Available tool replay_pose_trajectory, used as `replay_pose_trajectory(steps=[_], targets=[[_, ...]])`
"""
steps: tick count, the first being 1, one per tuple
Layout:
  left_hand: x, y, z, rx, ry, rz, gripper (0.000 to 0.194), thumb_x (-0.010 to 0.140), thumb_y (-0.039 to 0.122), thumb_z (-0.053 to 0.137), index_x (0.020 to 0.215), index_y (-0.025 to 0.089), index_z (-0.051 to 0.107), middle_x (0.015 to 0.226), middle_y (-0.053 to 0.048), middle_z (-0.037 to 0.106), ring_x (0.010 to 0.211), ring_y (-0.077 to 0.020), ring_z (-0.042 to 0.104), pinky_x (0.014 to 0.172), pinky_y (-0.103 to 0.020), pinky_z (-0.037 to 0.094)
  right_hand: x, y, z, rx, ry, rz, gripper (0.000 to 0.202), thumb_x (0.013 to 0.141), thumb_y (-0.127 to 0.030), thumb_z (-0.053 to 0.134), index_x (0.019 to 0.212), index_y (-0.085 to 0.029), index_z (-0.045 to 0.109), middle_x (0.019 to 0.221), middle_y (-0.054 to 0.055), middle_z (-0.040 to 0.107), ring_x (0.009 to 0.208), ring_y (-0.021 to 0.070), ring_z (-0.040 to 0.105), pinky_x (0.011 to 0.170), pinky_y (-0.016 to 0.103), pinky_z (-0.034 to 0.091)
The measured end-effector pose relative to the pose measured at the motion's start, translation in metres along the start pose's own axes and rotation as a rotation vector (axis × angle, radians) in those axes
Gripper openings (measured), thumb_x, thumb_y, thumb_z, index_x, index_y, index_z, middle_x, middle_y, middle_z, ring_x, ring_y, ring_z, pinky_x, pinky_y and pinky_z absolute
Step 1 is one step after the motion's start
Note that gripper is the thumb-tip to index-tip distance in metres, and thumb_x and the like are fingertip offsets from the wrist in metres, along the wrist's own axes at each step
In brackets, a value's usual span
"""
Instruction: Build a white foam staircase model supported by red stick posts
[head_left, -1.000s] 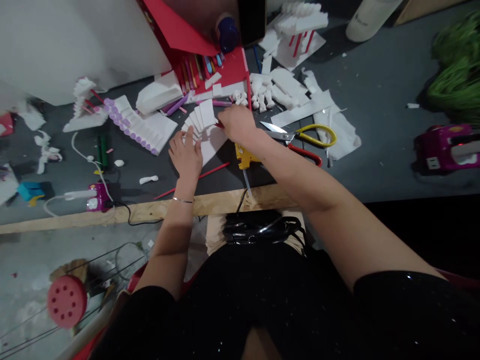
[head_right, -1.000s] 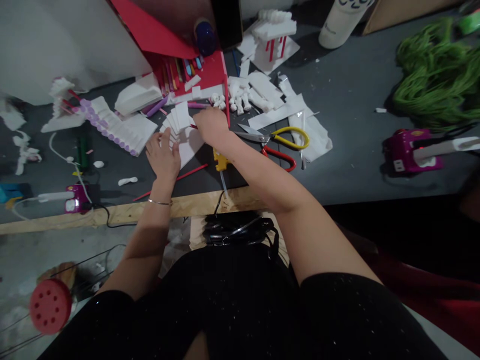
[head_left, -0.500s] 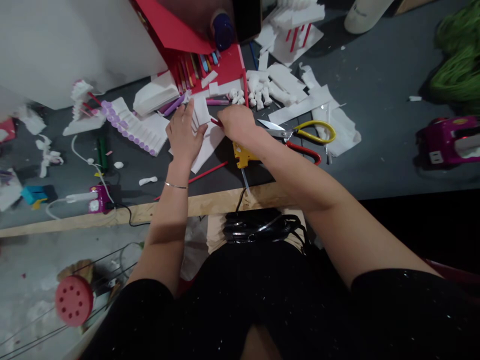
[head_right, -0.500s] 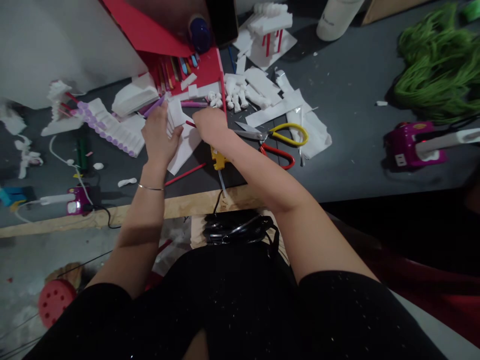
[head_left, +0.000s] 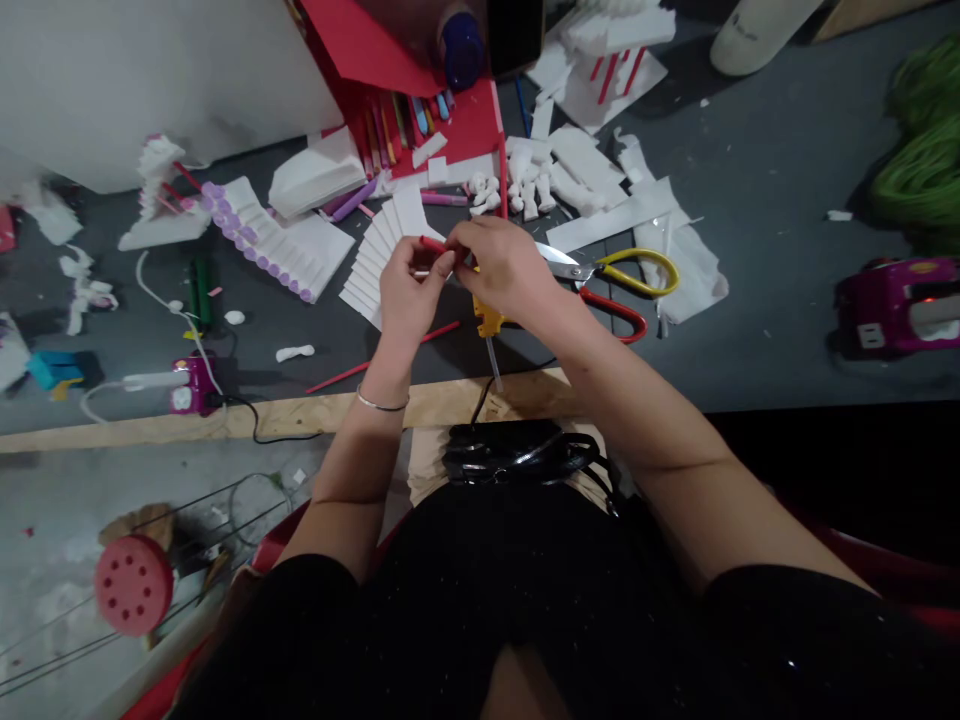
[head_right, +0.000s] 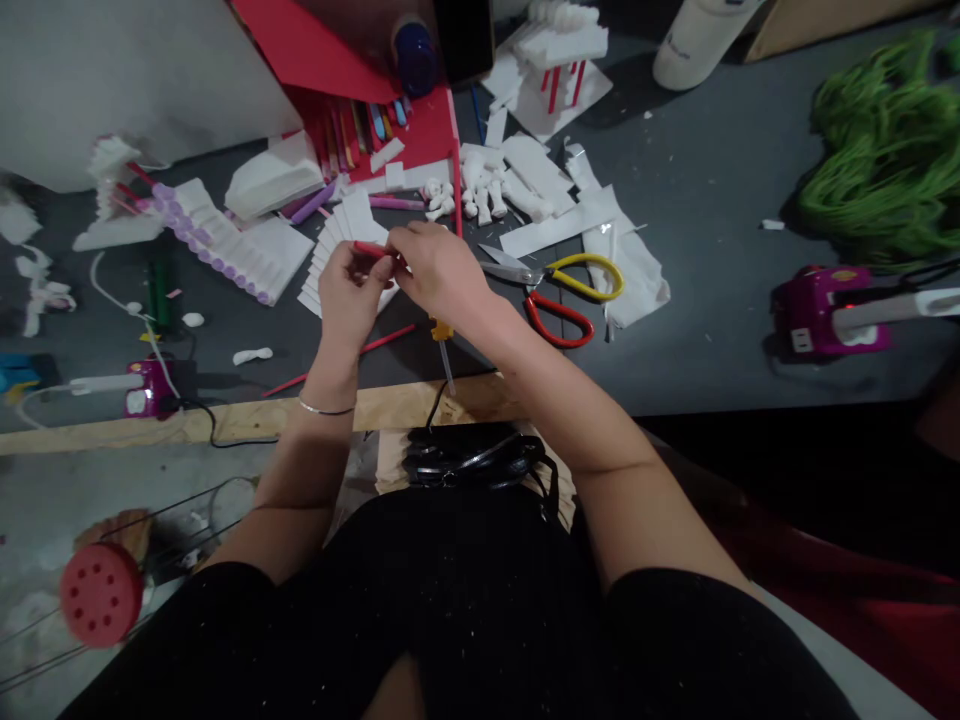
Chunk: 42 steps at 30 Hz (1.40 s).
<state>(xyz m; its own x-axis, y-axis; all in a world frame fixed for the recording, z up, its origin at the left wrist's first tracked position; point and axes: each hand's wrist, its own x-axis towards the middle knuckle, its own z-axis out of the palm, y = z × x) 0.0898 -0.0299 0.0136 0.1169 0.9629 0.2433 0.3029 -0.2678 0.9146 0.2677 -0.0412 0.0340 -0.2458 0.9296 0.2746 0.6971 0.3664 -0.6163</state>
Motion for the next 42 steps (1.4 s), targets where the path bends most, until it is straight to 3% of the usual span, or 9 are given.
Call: replay_pose_trajectory(steps=[6,15,23,30,42], targets=[[-0.005,0.005,0.010,-0.232,-0.035,-0.170,0.028,0.088,0.048,0.084,0.094,0.024,0.070,0.088,0.000,0.075,0.076,-0.0132,0.073,0.064,-0.023,0.060,-0.022,-0.001,0.001,0.145,0.081,0.007,0.024,0.093,-0.010,0.061,0.114,-0.021,0.066,0.107,0.008,0.073,0.102,0.0240,0.067,0.091,0.040,0.053],[-0.021,0.024,0.008,-0.291,0.007,-0.219,0.027,0.090,0.046,0.086,0.093,0.023,0.072,0.083,0.001,0.076,0.073,-0.0113,0.074,0.071,-0.024,0.063,-0.038,-0.010,-0.008,0.318,0.088,0.023,0.008,0.100,-0.020,0.061,0.104,-0.021,0.068,0.098,0.002,0.073,0.087,0.0158,0.063,0.083,0.033,0.051],[-0.033,0.038,0.006,-0.240,0.070,-0.147,0.030,0.091,0.052,0.084,0.094,0.025,0.073,0.086,0.001,0.076,0.078,-0.0128,0.075,0.076,-0.026,0.065,-0.047,-0.017,-0.013,0.272,0.182,-0.026,0.014,0.104,-0.030,0.060,0.104,-0.023,0.073,0.099,0.004,0.076,0.093,0.0190,0.067,0.088,0.037,0.052],[-0.038,0.052,0.005,-0.128,0.107,-0.103,0.025,0.093,0.048,0.082,0.093,0.025,0.073,0.083,0.002,0.077,0.071,-0.0113,0.073,0.072,-0.025,0.064,-0.051,-0.025,-0.018,0.259,0.222,-0.019,0.016,0.103,-0.028,0.059,0.097,-0.026,0.073,0.103,0.005,0.077,0.102,0.0226,0.069,0.096,0.043,0.053],[-0.042,0.052,0.010,-0.152,0.136,-0.082,0.034,0.091,0.058,0.082,0.094,0.025,0.074,0.087,0.000,0.078,0.072,-0.0122,0.076,0.070,-0.024,0.067,-0.052,-0.028,-0.008,0.524,0.319,0.132,0.023,0.102,-0.037,0.060,0.093,-0.021,0.074,0.089,0.002,0.073,0.077,0.0139,0.062,0.073,0.031,0.053]])
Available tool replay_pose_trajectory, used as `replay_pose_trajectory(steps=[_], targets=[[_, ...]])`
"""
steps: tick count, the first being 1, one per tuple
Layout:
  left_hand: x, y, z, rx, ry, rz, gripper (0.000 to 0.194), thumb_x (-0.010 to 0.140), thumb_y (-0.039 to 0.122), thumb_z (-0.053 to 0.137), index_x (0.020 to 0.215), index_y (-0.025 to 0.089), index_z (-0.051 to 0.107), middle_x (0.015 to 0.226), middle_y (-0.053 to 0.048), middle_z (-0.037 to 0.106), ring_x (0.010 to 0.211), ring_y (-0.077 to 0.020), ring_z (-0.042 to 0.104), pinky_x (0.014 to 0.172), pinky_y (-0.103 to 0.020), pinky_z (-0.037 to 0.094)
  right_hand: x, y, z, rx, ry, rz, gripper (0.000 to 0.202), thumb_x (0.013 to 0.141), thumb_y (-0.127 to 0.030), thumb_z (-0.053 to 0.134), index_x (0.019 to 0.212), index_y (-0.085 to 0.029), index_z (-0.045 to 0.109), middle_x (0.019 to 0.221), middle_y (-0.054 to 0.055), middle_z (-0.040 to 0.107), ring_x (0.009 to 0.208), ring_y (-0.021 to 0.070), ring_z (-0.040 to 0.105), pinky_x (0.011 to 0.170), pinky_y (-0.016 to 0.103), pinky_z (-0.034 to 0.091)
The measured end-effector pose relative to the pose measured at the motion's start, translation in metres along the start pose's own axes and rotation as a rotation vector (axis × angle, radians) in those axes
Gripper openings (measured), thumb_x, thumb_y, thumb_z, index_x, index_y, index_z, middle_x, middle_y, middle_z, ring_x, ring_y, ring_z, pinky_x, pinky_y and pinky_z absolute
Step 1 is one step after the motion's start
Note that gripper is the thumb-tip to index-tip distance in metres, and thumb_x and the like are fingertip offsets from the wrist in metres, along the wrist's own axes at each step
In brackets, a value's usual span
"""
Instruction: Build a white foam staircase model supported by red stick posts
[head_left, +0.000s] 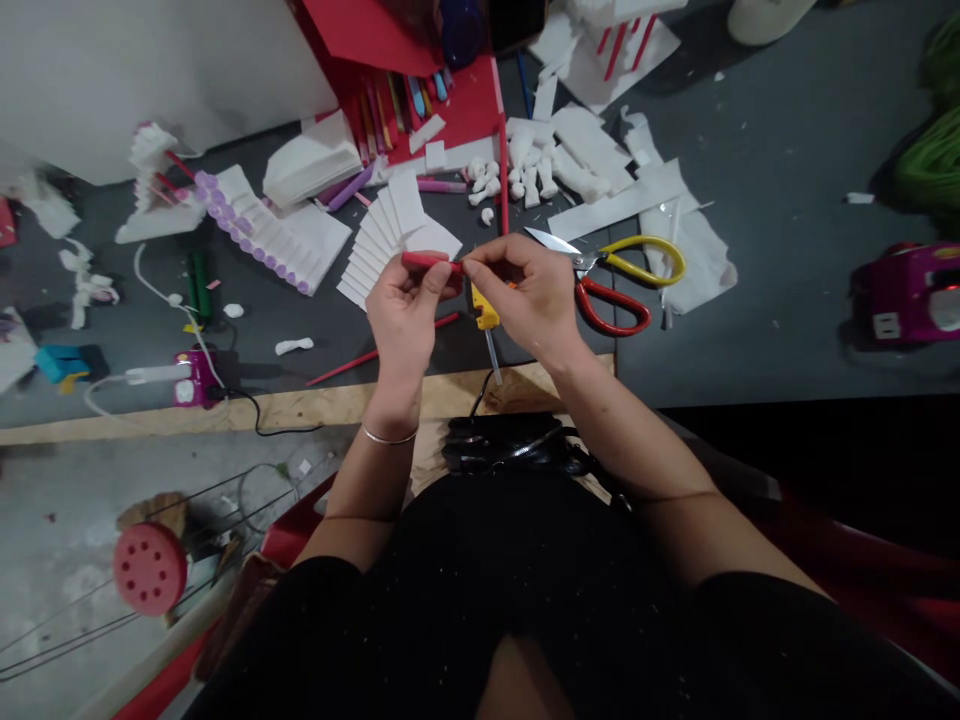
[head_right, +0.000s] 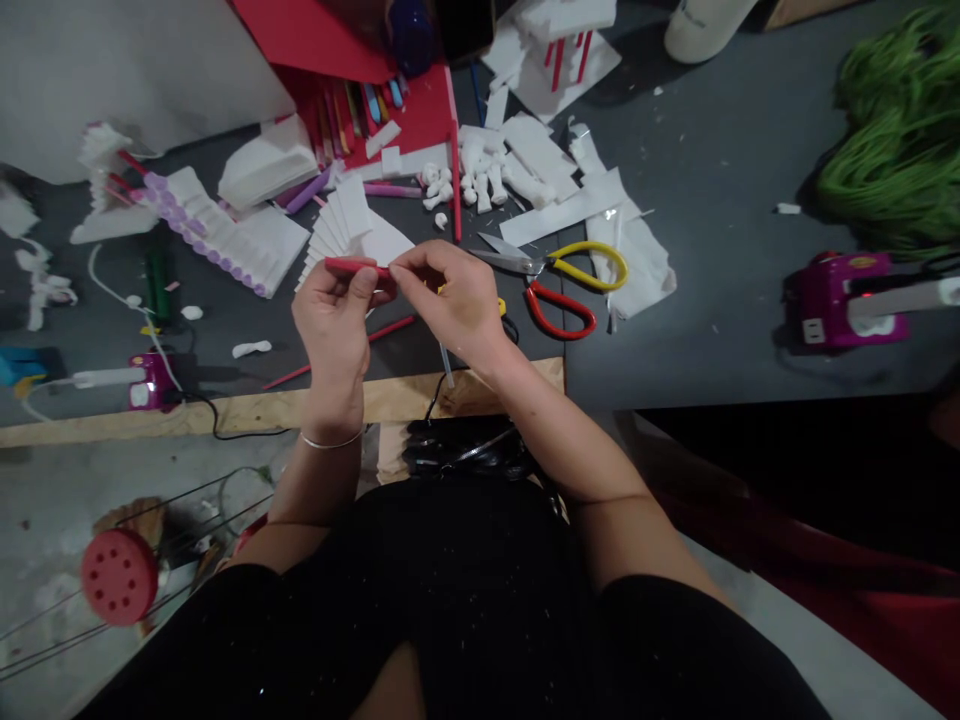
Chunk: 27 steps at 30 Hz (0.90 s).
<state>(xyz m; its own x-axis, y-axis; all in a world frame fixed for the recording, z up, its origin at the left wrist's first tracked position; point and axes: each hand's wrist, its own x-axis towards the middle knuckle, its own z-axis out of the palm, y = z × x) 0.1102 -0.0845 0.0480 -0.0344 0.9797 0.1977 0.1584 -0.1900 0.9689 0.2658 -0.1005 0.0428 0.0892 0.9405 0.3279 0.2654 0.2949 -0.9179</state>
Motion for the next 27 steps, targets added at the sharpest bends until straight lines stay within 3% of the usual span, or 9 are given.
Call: replay_pose_trajectory(steps=[5,9,16,19,25,27], targets=[[0.001,0.001,0.002,0.030,-0.007,-0.023,0.032,0.094,0.056,0.080,0.097,0.025,0.073,0.090,0.000,0.078,0.077,-0.0133,0.078,0.074,-0.025,0.069,0.001,0.007,0.005,0.086,0.012,0.074,0.027,0.100,-0.045,0.063,0.094,-0.021,0.074,0.087,0.001,0.072,0.077,0.0131,0.063,0.071,0.029,0.053],[0.002,0.002,0.004,0.001,-0.016,0.002,0.032,0.094,0.056,0.079,0.098,0.025,0.072,0.090,-0.001,0.078,0.079,-0.0143,0.078,0.076,-0.027,0.069,0.002,0.005,0.004,0.062,0.032,0.029,0.028,0.102,-0.046,0.060,0.094,-0.022,0.072,0.088,0.001,0.072,0.077,0.0138,0.064,0.073,0.031,0.055],[0.003,0.000,0.008,-0.021,0.002,-0.032,0.039,0.093,0.062,0.078,0.094,0.025,0.069,0.089,0.000,0.077,0.081,-0.0140,0.078,0.073,-0.026,0.069,0.000,-0.002,0.000,-0.188,0.057,-0.302,0.021,0.107,-0.032,0.053,0.099,-0.025,0.071,0.103,0.007,0.079,0.102,0.0219,0.072,0.095,0.044,0.057],[0.003,-0.002,0.008,-0.044,0.031,-0.041,0.040,0.093,0.064,0.076,0.092,0.025,0.067,0.087,0.000,0.076,0.080,-0.0134,0.077,0.072,-0.025,0.068,-0.003,-0.003,-0.001,-0.202,0.050,-0.417,0.022,0.109,-0.028,0.051,0.102,-0.026,0.071,0.106,0.007,0.080,0.101,0.0214,0.074,0.094,0.044,0.057],[0.001,0.005,0.003,-0.066,0.042,-0.035,0.044,0.090,0.066,0.079,0.097,0.025,0.069,0.092,-0.002,0.079,0.076,-0.0145,0.077,0.070,-0.027,0.068,-0.001,-0.006,-0.017,-0.133,0.147,-0.294,0.018,0.109,-0.037,0.055,0.108,-0.027,0.069,0.100,0.006,0.078,0.090,0.0196,0.072,0.083,0.039,0.060],[-0.001,0.008,0.002,-0.055,0.028,-0.015,0.044,0.090,0.067,0.078,0.099,0.025,0.070,0.091,-0.002,0.079,0.077,-0.0145,0.078,0.070,-0.026,0.067,0.002,-0.006,-0.021,-0.134,0.102,-0.286,0.018,0.106,-0.040,0.060,0.114,-0.027,0.070,0.103,0.006,0.077,0.089,0.0194,0.072,0.080,0.038,0.060]])
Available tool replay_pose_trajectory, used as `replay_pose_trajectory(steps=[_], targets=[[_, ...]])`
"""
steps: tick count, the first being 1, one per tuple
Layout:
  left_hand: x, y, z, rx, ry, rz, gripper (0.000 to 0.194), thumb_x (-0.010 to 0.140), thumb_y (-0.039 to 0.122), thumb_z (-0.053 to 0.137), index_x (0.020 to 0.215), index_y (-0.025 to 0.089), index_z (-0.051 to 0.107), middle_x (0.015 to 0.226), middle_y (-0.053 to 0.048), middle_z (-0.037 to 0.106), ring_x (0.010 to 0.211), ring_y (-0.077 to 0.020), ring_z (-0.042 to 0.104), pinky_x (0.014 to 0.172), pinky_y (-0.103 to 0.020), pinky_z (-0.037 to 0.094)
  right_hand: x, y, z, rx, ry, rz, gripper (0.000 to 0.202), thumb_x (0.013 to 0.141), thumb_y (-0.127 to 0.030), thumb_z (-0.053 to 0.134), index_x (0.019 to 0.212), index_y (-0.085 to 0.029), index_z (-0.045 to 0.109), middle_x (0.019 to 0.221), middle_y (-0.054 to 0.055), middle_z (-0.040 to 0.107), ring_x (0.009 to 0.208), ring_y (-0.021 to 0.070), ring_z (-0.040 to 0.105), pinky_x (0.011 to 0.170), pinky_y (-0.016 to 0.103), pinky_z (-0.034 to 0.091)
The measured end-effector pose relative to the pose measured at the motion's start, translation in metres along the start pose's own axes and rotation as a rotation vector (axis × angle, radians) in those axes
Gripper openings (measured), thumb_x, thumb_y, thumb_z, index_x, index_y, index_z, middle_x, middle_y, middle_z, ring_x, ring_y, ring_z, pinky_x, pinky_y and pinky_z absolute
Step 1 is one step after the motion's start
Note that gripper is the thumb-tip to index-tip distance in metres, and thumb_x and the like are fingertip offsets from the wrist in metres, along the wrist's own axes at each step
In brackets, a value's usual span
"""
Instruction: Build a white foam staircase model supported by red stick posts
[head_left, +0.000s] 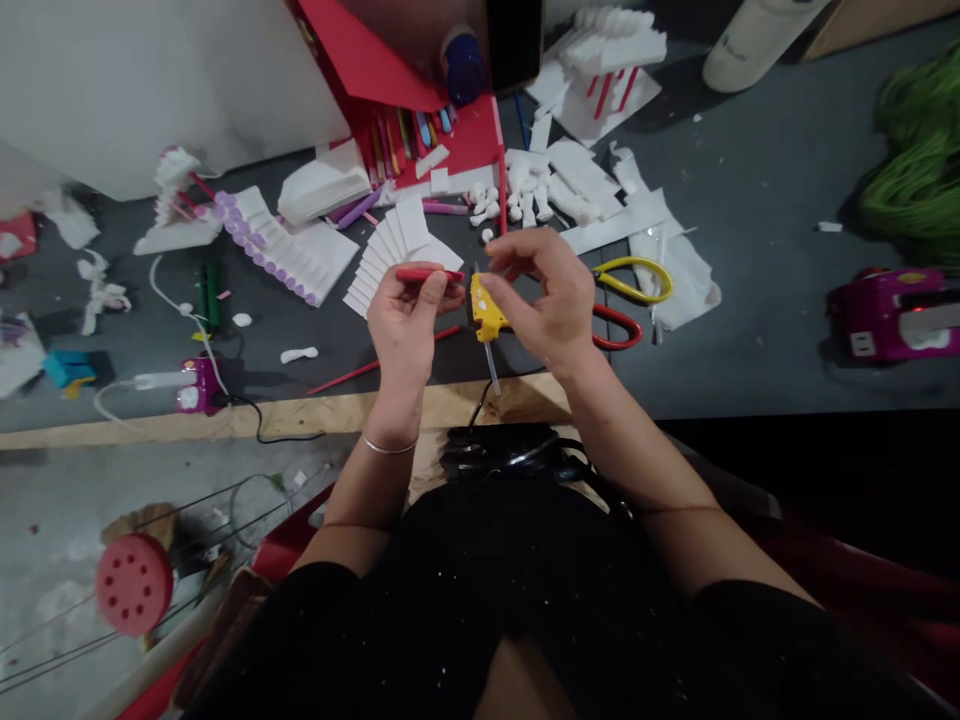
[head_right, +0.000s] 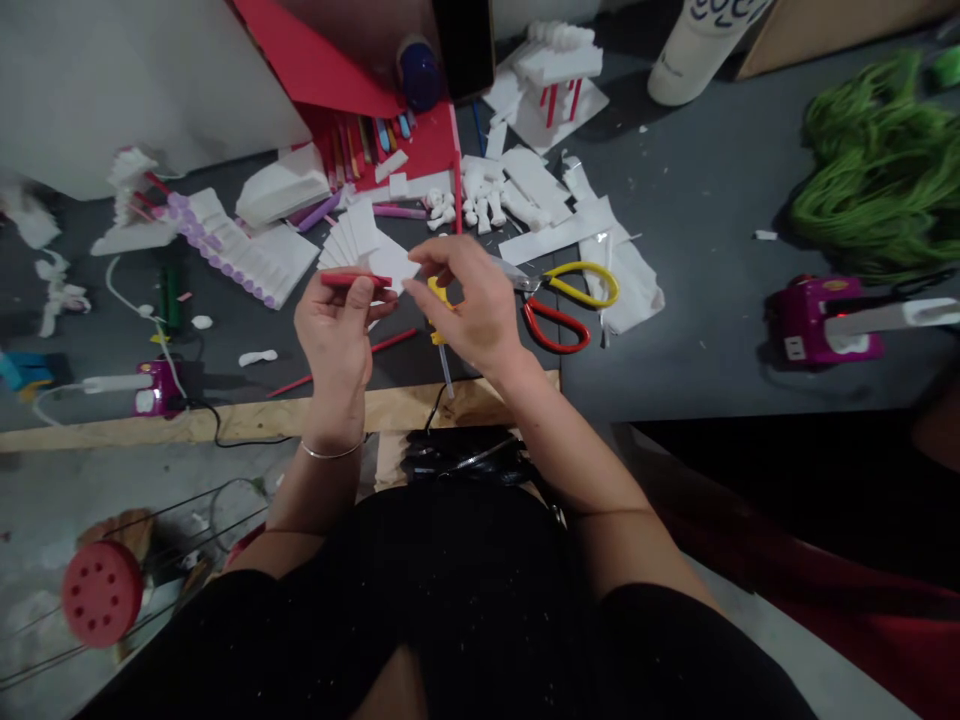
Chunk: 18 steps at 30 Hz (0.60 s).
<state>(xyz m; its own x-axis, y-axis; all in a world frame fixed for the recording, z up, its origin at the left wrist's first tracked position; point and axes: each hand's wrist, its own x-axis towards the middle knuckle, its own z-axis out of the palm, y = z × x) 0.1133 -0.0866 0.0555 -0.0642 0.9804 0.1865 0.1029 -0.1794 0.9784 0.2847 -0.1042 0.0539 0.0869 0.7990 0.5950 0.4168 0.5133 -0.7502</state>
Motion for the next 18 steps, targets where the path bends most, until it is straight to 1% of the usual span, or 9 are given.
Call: replay_pose_trajectory(steps=[2,3,5,7,10,12,15,18], targets=[[-0.002,0.003,-0.001,0.012,-0.026,0.030,0.042,0.090,0.066,0.078,0.098,0.025,0.071,0.091,-0.002,0.078,0.078,-0.0142,0.077,0.071,-0.025,0.067,0.002,0.001,-0.001,-0.016,-0.098,-0.003,0.022,0.104,-0.041,0.063,0.118,-0.026,0.071,0.107,0.006,0.078,0.090,0.0197,0.072,0.081,0.038,0.060],[-0.003,0.004,-0.001,0.022,-0.037,0.046,0.040,0.091,0.064,0.079,0.098,0.025,0.071,0.090,-0.001,0.078,0.077,-0.0138,0.077,0.071,-0.025,0.067,0.003,0.001,-0.001,-0.025,-0.140,0.005,0.023,0.104,-0.041,0.063,0.118,-0.026,0.073,0.107,0.006,0.078,0.090,0.0197,0.071,0.082,0.038,0.059],[-0.004,0.007,-0.002,0.045,-0.052,0.069,0.036,0.092,0.061,0.080,0.096,0.026,0.072,0.089,0.000,0.077,0.075,-0.0127,0.076,0.070,-0.024,0.066,0.003,0.001,0.001,-0.036,-0.192,0.020,0.021,0.104,-0.041,0.063,0.111,-0.026,0.076,0.102,0.006,0.079,0.088,0.0201,0.071,0.082,0.037,0.058],[-0.005,0.011,-0.004,0.061,-0.063,0.084,0.033,0.092,0.058,0.081,0.095,0.025,0.073,0.087,0.000,0.076,0.071,-0.0117,0.075,0.069,-0.023,0.065,0.004,0.000,0.001,-0.030,-0.218,0.031,0.021,0.104,-0.040,0.063,0.104,-0.026,0.079,0.097,0.005,0.080,0.087,0.0203,0.070,0.082,0.037,0.057],[-0.007,0.015,-0.005,0.065,-0.070,0.094,0.034,0.092,0.057,0.082,0.094,0.024,0.073,0.085,0.000,0.076,0.069,-0.0112,0.074,0.068,-0.023,0.065,0.004,-0.002,0.001,-0.011,-0.212,0.021,0.021,0.105,-0.036,0.062,0.101,-0.026,0.080,0.096,0.004,0.080,0.087,0.0199,0.071,0.080,0.036,0.057],[-0.007,0.015,-0.004,0.050,-0.059,0.101,0.037,0.091,0.060,0.082,0.093,0.024,0.073,0.084,0.000,0.076,0.068,-0.0113,0.074,0.067,-0.023,0.065,0.003,-0.003,0.001,-0.019,-0.174,-0.021,0.021,0.105,-0.035,0.061,0.100,-0.027,0.080,0.096,0.004,0.081,0.090,0.0202,0.072,0.081,0.036,0.057],[-0.008,0.012,-0.001,0.008,-0.035,0.108,0.041,0.088,0.065,0.081,0.092,0.025,0.073,0.082,0.001,0.076,0.066,-0.0116,0.074,0.065,-0.024,0.065,0.001,-0.004,0.003,-0.071,-0.116,-0.097,0.023,0.107,-0.036,0.059,0.100,-0.029,0.080,0.099,0.006,0.081,0.094,0.0216,0.073,0.085,0.039,0.058],[-0.008,0.006,0.003,-0.002,0.003,0.087,0.046,0.087,0.071,0.079,0.092,0.026,0.072,0.080,0.001,0.075,0.067,-0.0125,0.073,0.064,-0.026,0.065,0.000,-0.003,0.005,-0.119,-0.125,-0.140,0.027,0.109,-0.038,0.055,0.102,-0.030,0.080,0.101,0.007,0.081,0.094,0.0217,0.072,0.086,0.041,0.058]])
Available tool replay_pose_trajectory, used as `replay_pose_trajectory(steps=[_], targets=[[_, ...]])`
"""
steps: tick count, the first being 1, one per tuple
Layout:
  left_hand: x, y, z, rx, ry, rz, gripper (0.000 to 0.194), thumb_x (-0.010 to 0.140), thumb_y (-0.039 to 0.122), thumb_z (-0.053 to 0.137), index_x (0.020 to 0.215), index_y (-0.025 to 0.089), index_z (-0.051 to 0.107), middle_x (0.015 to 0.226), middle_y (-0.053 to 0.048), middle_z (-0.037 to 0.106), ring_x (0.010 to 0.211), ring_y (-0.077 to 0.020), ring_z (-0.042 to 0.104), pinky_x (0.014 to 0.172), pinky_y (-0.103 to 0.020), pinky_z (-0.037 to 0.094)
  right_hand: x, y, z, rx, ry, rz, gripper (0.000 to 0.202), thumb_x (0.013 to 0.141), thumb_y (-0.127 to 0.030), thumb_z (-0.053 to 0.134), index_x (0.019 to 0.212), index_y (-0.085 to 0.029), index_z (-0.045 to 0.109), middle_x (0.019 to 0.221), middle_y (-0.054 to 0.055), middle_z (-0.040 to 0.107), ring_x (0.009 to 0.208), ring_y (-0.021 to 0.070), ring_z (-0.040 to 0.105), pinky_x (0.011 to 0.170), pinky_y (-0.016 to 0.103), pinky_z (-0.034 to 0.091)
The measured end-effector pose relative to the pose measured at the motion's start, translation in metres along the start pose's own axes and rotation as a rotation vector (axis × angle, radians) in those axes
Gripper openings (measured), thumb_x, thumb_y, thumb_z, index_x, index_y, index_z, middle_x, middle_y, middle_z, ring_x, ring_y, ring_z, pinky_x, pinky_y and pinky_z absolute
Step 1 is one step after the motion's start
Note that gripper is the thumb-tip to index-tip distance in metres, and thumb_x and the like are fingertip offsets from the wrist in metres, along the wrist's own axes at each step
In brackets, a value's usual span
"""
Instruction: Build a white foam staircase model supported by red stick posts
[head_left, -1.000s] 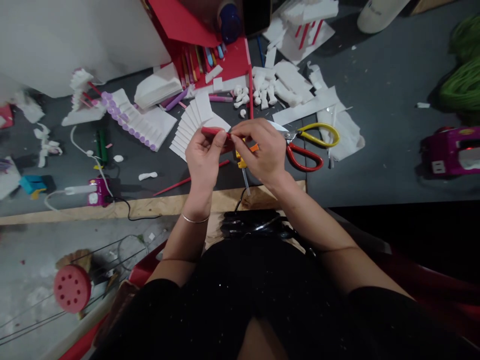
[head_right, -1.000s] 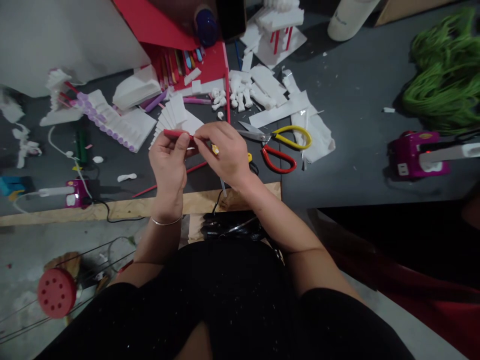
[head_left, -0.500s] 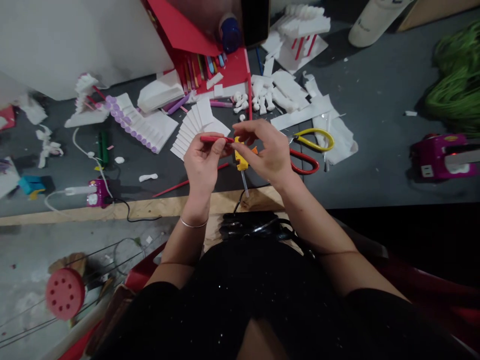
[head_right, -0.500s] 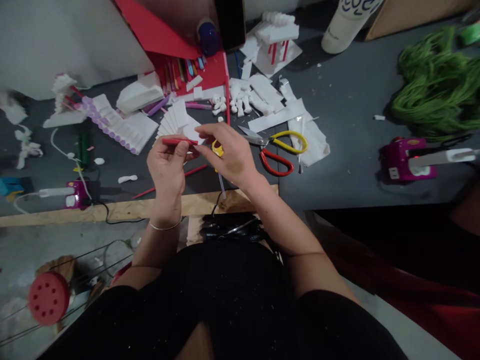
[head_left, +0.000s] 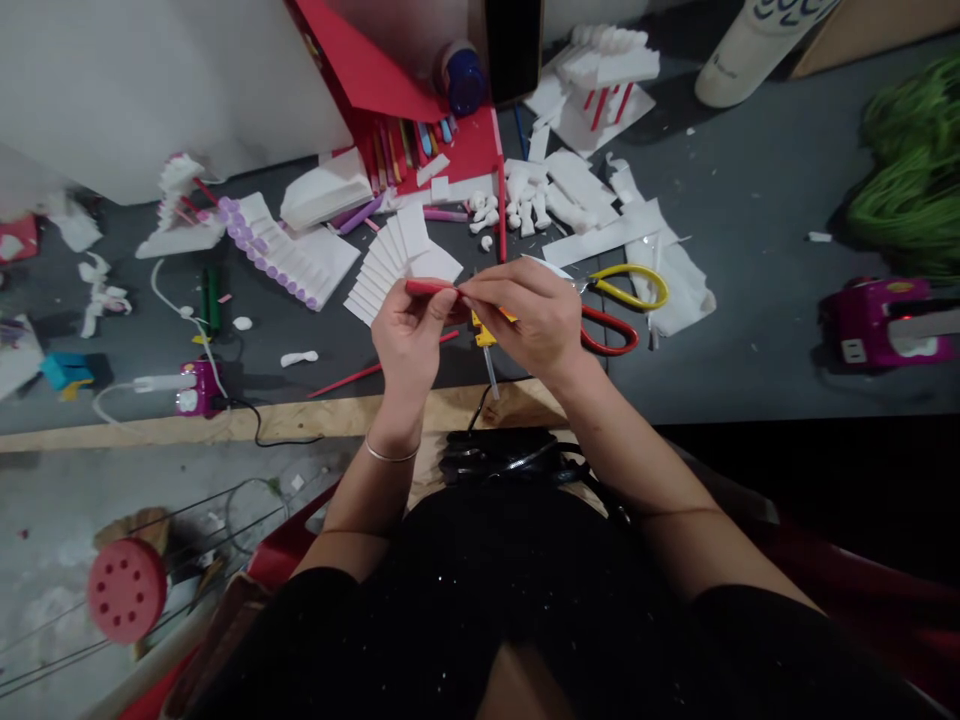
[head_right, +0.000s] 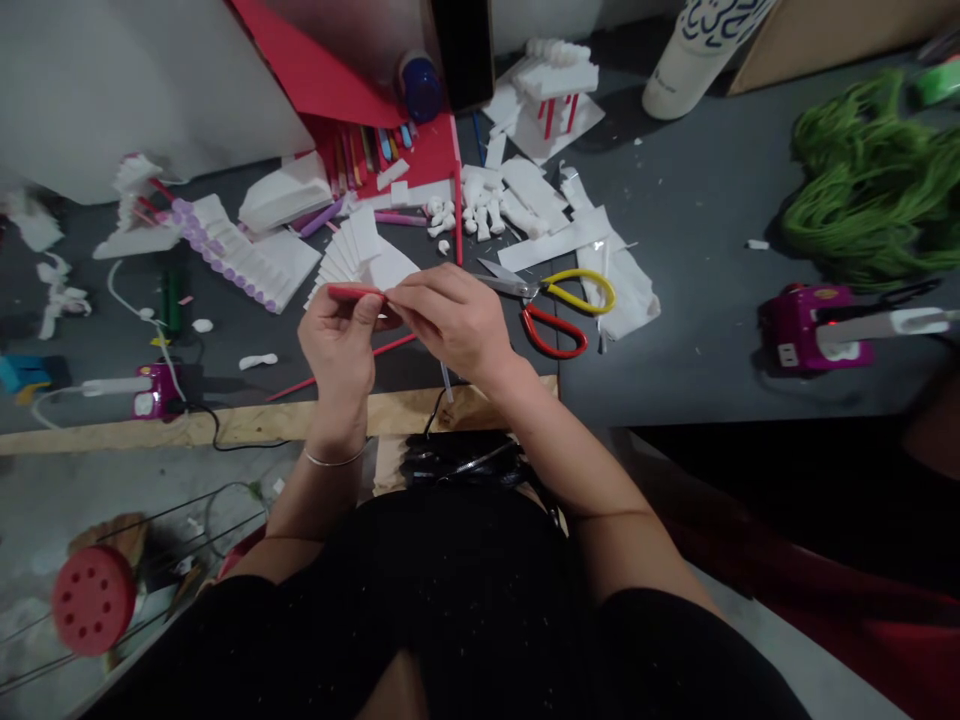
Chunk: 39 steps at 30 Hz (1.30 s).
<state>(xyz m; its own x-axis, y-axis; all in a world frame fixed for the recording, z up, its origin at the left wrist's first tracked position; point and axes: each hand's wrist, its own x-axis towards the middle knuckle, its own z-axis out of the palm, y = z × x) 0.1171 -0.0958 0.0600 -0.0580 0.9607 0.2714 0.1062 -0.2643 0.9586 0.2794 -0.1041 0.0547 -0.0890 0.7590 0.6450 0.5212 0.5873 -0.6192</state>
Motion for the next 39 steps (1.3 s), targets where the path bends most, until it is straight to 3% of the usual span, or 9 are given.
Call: replay_pose_trajectory(steps=[5,11,15,22,26,30,35,39], targets=[[-0.003,-0.007,0.006,-0.057,0.052,-0.048,0.052,0.082,0.075,0.080,0.089,0.025,0.070,0.077,0.002,0.073,0.065,-0.0116,0.071,0.061,-0.024,0.063,-0.003,0.001,0.003,-0.061,0.021,-0.117,0.027,0.111,-0.034,0.053,0.105,-0.029,0.079,0.102,0.007,0.082,0.092,0.0200,0.073,0.085,0.039,0.058],[-0.003,-0.006,0.010,-0.135,0.080,-0.073,0.054,0.078,0.072,0.085,0.087,0.022,0.070,0.079,0.003,0.073,0.069,-0.0101,0.072,0.062,-0.020,0.061,-0.011,-0.001,0.010,-0.076,0.117,-0.137,0.020,0.109,-0.030,0.059,0.113,-0.023,0.077,0.105,0.008,0.081,0.095,0.0184,0.075,0.085,0.035,0.062],[-0.002,-0.003,0.011,-0.180,0.044,-0.071,0.051,0.079,0.069,0.087,0.087,0.021,0.071,0.079,0.002,0.074,0.070,-0.0099,0.073,0.064,-0.020,0.063,-0.013,-0.002,0.012,0.015,0.133,-0.063,0.016,0.107,-0.028,0.063,0.115,-0.024,0.076,0.105,0.006,0.080,0.096,0.0175,0.076,0.086,0.033,0.062],[-0.001,-0.009,0.004,-0.282,-0.101,-0.129,0.049,0.071,0.065,0.095,0.095,0.025,0.079,0.092,0.001,0.081,0.075,-0.0113,0.076,0.069,-0.023,0.067,-0.009,-0.007,0.008,0.144,0.190,0.029,0.010,0.103,-0.026,0.069,0.098,-0.025,0.078,0.090,0.001,0.081,0.086,0.0157,0.076,0.078,0.031,0.061],[-0.004,-0.010,0.006,-0.293,-0.058,-0.144,0.044,0.072,0.063,0.095,0.089,0.025,0.081,0.091,0.001,0.083,0.074,-0.0119,0.077,0.070,-0.025,0.068,-0.009,-0.009,0.008,0.169,0.182,0.079,0.011,0.102,-0.029,0.071,0.093,-0.025,0.077,0.087,0.000,0.080,0.082,0.0154,0.075,0.075,0.032,0.060],[-0.007,-0.006,0.011,-0.335,0.009,-0.102,0.036,0.074,0.057,0.096,0.086,0.025,0.082,0.081,0.003,0.080,0.071,-0.0103,0.076,0.068,-0.022,0.067,-0.009,-0.013,0.008,0.180,0.218,0.025,0.007,0.101,-0.024,0.072,0.096,-0.026,0.076,0.092,0.000,0.081,0.085,0.0155,0.075,0.078,0.033,0.060],[-0.005,0.002,0.007,-0.316,-0.035,-0.088,0.038,0.077,0.059,0.094,0.090,0.025,0.081,0.083,0.002,0.080,0.069,-0.0117,0.077,0.065,-0.024,0.067,-0.009,-0.017,0.006,0.227,0.230,0.036,0.009,0.099,-0.018,0.072,0.095,-0.025,0.076,0.088,0.000,0.080,0.083,0.0147,0.075,0.076,0.031,0.059],[-0.001,0.004,0.002,-0.262,-0.050,-0.134,0.045,0.079,0.066,0.089,0.092,0.024,0.080,0.073,0.002,0.074,0.058,-0.0109,0.072,0.060,-0.024,0.065,-0.011,-0.016,0.008,0.222,0.244,0.067,0.006,0.098,-0.021,0.075,0.095,-0.025,0.079,0.090,0.001,0.081,0.084,0.0155,0.076,0.077,0.030,0.062]])
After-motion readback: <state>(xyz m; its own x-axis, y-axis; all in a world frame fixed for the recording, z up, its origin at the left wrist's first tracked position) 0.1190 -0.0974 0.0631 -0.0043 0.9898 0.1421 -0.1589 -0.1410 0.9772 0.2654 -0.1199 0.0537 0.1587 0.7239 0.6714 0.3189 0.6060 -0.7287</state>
